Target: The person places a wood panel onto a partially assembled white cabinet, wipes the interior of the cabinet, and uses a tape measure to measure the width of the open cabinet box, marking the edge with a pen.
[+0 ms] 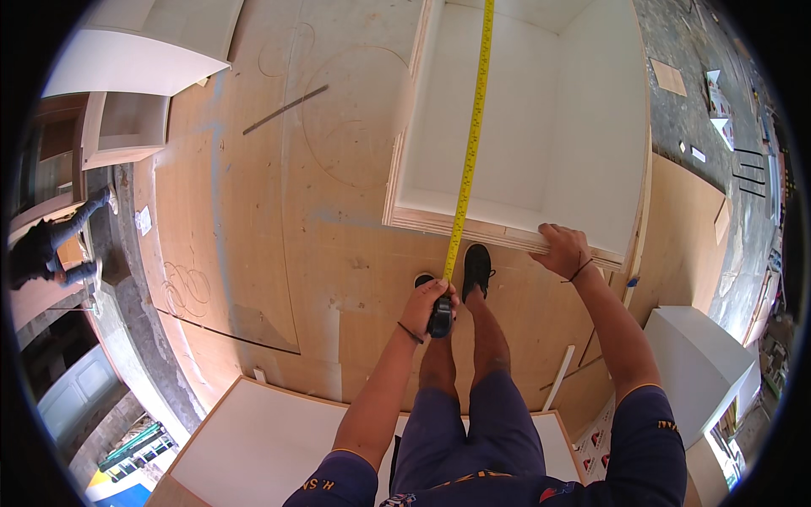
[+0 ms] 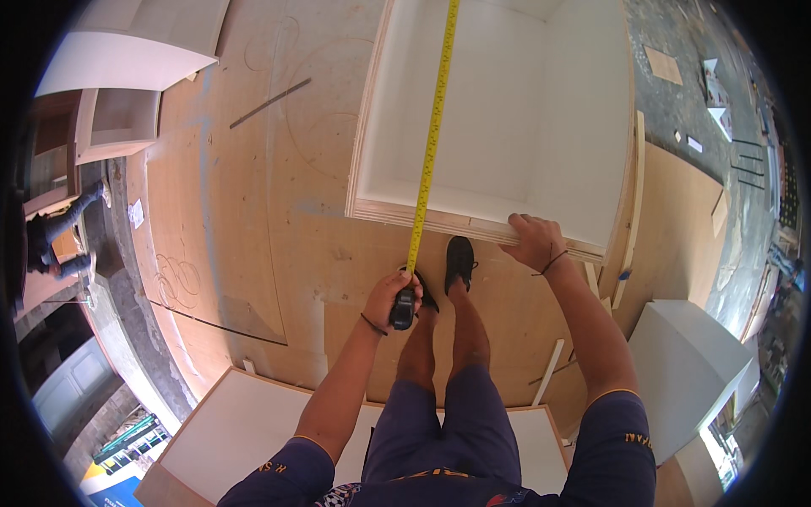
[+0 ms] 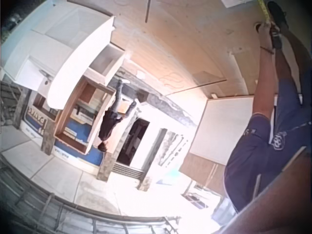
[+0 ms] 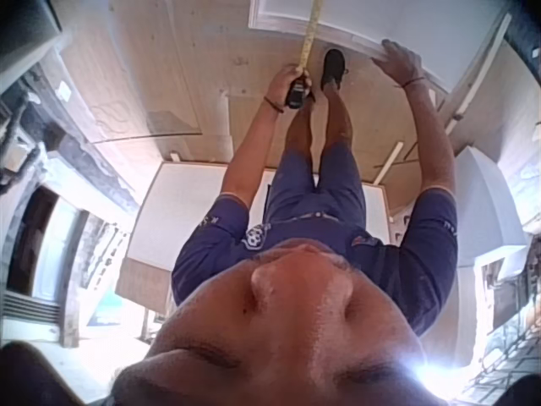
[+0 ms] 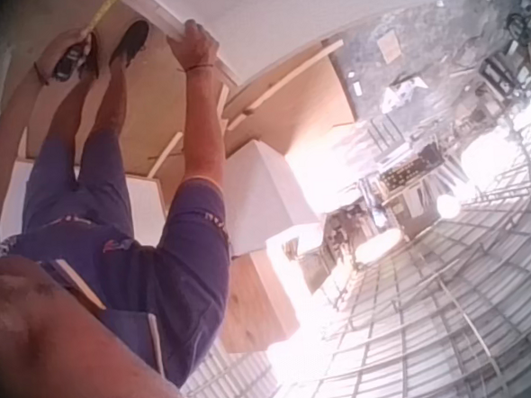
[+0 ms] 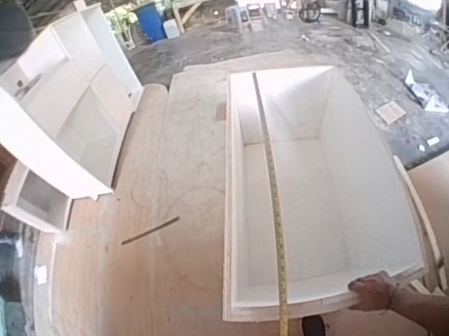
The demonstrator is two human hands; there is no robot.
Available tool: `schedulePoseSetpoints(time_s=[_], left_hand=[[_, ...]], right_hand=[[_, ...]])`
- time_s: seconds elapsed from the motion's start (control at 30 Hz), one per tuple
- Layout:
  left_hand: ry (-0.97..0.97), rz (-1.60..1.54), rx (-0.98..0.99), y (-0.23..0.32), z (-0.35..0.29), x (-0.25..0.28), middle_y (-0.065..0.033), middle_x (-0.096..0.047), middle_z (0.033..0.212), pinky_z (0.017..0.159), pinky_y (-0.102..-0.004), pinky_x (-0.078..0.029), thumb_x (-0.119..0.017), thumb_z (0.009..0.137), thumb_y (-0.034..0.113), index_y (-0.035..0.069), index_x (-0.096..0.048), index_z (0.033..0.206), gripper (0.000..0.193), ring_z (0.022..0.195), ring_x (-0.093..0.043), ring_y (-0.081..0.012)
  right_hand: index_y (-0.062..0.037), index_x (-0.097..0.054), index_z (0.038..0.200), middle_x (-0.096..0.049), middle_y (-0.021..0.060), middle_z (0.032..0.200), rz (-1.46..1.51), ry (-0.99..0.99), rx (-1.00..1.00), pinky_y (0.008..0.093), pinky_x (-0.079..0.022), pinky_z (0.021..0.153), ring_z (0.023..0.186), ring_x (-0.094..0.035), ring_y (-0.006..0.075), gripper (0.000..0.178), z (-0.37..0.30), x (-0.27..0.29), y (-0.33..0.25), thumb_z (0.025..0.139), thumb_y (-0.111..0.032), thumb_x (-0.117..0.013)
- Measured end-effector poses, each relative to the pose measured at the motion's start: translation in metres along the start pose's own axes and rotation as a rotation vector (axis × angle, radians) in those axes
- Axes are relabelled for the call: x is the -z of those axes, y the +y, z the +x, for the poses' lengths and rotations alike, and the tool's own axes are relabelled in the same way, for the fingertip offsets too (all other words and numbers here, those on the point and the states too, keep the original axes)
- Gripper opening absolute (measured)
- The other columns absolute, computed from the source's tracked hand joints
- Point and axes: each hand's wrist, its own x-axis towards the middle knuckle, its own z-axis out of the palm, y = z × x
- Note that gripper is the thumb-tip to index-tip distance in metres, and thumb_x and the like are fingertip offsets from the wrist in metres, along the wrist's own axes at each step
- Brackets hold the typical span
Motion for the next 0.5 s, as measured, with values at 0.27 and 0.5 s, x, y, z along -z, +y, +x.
schedulePoseSetpoints(time_s=[0.27, 0.5], left_hand=[[-0.001, -0.006, 0.007, 0.0003, 0.0006, 0.0008, -0.0055, -0.058, 0.072, 0.05, -0.0236, -0.048, -0.049, 0.091, 0.025, 0.005, -0.053, 0.088, 0.022, 0.056, -0.058, -0.0135], [-0.003, -0.014, 0.012, 0.0008, -0.0002, 0.0005, -0.0054, -0.058, 0.072, 0.049, -0.0233, -0.048, -0.049, 0.091, 0.025, 0.005, -0.053, 0.087, 0.021, 0.056, -0.058, -0.0135]], right_hand=[[-0.0082, -0.053, 0.084, -0.061, 0.0077, 0.077, 0.006, 0.017, 0.0, 0.0411, -0.048, 0.063, 0.075, -0.061, 0.0294, 0.037, -0.0002, -0.001, 0.0003, 0.064, -0.034, -0.071], [-0.0082, -0.053, 0.084, -0.061, 0.0078, 0.077, -0.003, -0.006, -0.009, 0.041, -0.048, 0.063, 0.076, -0.061, 0.0293, 0.037, -0.0001, -0.0006, 0.0005, 0.065, -0.035, -0.071]])
